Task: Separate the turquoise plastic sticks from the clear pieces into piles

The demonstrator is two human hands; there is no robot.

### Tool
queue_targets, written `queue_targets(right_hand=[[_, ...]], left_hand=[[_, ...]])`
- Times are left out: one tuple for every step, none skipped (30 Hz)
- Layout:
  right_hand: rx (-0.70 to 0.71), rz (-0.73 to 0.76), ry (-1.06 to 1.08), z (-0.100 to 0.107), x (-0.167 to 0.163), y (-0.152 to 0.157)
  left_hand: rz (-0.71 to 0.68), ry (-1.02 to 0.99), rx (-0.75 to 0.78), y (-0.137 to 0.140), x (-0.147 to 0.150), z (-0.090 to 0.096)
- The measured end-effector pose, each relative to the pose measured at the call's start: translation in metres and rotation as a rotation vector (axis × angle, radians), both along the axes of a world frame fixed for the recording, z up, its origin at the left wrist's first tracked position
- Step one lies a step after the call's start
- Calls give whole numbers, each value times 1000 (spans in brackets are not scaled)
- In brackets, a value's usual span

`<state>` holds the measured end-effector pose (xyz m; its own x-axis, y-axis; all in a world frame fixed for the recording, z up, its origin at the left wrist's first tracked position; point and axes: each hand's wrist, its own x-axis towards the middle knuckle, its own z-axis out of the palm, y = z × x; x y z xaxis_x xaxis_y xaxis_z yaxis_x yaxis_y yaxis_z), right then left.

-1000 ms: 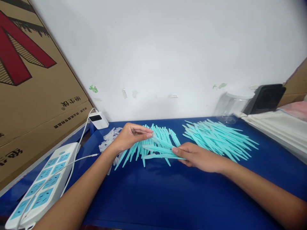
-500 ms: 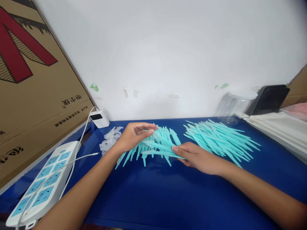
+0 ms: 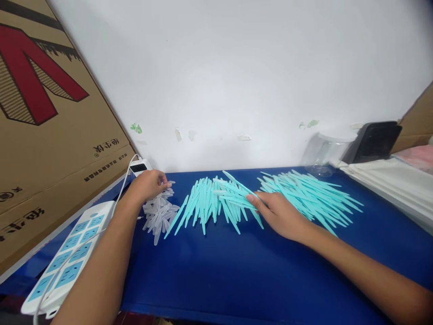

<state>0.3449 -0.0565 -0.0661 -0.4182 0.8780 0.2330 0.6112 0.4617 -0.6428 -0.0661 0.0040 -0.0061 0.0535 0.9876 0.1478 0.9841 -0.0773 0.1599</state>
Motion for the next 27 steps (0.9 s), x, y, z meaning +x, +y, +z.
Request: queue_targets(right_hand=[[15,-3,-4,0,0,-1],[28,-8,-5,0,0,-1],[41,-17,-6,0,0,-1],[53,-27,-7,1,-1,-2],[64,-37,-9,1,-1,-2],[72,-46,-10,1,-1,-2],[76,-52,-12,2,-1,-2],[77,-55,-12,2,-1,-2],[76,-58,-13,2,-1,-2],[74,-58,-14,2,-1,-2],[72,-56,-15,2,-1,-2],[71,-53,-17,2,-1,-2],[70,-50,-20,2,0,-2],[70,-48,-23,2,0,-3],[71,-47,-26,2,0,-3],[74,-49,-28,2,0,-3],[76,-52,-30,2,0,-3],[79,-53,-31,2,0,-3],[81,-54,-29,3,0,-3],[83,-54,-27,3,0,-3],[84,-52,-23,3,-1,-3],[85,-49,-20,4,-1,-3],[86,-47,-18,4,-1,-3],[88,-45,-17,4,-1,-3],[88,-44,-18,4,-1,-3],[85,-44,-18,3,-1,-3],[81,-44,-19,3,-1,-2]], left_hand=[[0,5,-44,1,-4,0],[-5,6,-93,2,-8,-1],[-14,3,-138,4,-11,-2],[-26,-4,-176,5,-14,-3],[-33,-12,-202,7,-17,-5],[-34,-18,-217,8,-20,-6],[-31,-20,-222,9,-23,-6],[-26,-20,-221,10,-26,-7],[-20,-18,-218,11,-28,-7],[-17,-17,-215,12,-29,-7],[-23,-20,-214,12,-30,-7],[-34,-25,-216,12,-29,-8],[-47,-30,-218,12,-27,-8],[-60,-37,-220,12,-25,-9],[-72,-45,-218,12,-22,-10],[-85,-55,-212,12,-20,-11],[-95,-63,-203,12,-17,-12],[-102,-70,-197,13,-15,-14],[-105,-77,-195,13,-13,-16],[-103,-86,-202,14,-11,-18],[-99,-99,-214,14,-11,-19],[-97,-116,-227,15,-10,-21],[-98,-134,-242,15,-10,-22],[-98,-150,-252,15,-10,-23],[-100,-161,-256,14,-10,-24],[-102,-167,-256,14,-10,-24],[-103,-173,-253,13,-10,-24]])
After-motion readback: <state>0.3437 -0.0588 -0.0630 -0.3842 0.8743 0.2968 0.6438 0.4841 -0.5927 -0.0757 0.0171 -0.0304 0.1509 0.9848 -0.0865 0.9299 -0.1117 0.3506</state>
